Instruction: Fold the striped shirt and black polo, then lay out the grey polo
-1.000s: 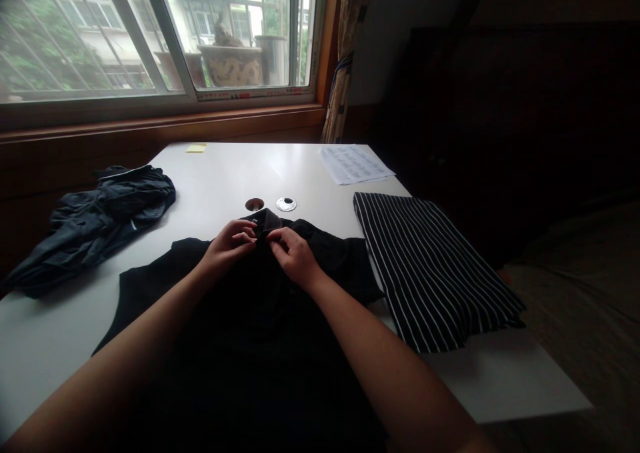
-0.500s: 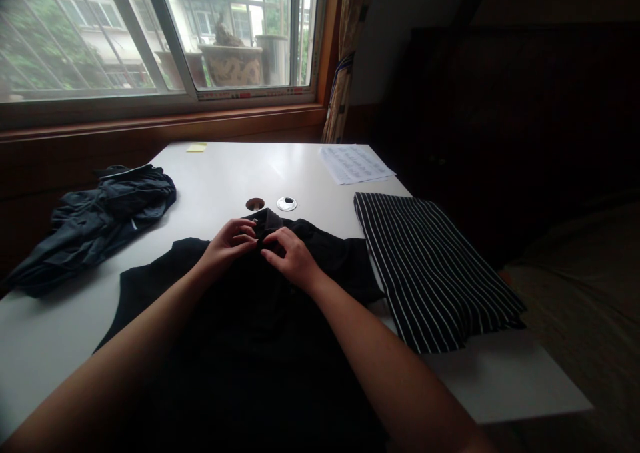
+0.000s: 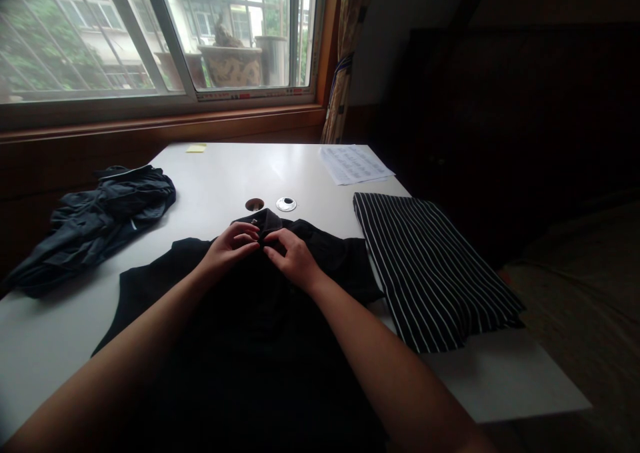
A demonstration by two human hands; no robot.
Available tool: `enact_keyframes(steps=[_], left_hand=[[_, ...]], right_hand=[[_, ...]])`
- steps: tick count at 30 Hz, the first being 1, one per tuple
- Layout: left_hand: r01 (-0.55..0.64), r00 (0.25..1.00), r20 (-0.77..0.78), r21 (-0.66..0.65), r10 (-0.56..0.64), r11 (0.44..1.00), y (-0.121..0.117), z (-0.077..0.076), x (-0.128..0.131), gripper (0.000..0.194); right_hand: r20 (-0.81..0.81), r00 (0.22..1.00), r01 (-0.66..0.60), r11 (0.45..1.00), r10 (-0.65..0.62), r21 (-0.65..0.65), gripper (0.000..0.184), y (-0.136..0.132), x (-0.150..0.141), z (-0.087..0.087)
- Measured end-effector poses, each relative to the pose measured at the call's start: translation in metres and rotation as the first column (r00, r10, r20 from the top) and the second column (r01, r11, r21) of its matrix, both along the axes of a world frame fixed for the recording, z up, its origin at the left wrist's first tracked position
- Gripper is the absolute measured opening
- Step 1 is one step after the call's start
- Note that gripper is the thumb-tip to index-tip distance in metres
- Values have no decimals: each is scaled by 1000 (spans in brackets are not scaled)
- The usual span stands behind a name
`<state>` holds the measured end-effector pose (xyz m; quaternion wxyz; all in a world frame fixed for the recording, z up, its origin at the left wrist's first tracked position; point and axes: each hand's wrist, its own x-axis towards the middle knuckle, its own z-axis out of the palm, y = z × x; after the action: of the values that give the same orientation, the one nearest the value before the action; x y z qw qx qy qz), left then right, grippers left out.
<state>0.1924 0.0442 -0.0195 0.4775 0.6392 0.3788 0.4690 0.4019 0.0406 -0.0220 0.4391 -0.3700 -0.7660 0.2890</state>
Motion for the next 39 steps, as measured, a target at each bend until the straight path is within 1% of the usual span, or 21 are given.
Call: enact_keyframes(steps=[3, 6, 10, 14, 22, 25, 30, 35, 39], left_hand=[[-15, 999, -39, 39, 16, 999, 1, 0, 2, 39], [-22, 999, -47, 39, 24, 999, 1, -1, 3, 40], [3, 1000, -14, 3, -3, 1000, 3, -4, 0, 43], [26, 1000, 11, -5, -26, 1000, 3, -6, -3, 44], [78, 995, 60, -47, -76, 996, 1, 0, -5, 41], [86, 993, 81, -60, -81, 994, 2, -2, -6, 42], [98, 990, 107, -70, -90, 993, 4, -4, -6, 44], [85, 984, 168, -126, -63, 988, 4, -2, -4, 50], [112, 974, 213, -158, -77, 981, 6, -2, -5, 52]], right_hand=[[-12, 1000, 19, 1000, -19, -2, 16, 0, 1, 0], [-27, 999, 21, 1000, -21, -1, 18, 1, 1, -1], [-36, 999, 12, 1000, -12, 0, 20, 3, 1, -3], [-37, 999, 5, 1000, -5, -5, 21, 3, 1, -5], [-22, 1000, 6, 1000, -6, 11, 16, 3, 2, -2], [0, 1000, 4, 1000, -4, -3, 16, 2, 1, -2], [-1, 999, -33, 999, 33, -30, 23, 1, 0, -2], [13, 999, -49, 998, 50, -43, 21, 2, 0, -3], [15, 999, -47, 997, 48, -58, 21, 2, 0, -2]])
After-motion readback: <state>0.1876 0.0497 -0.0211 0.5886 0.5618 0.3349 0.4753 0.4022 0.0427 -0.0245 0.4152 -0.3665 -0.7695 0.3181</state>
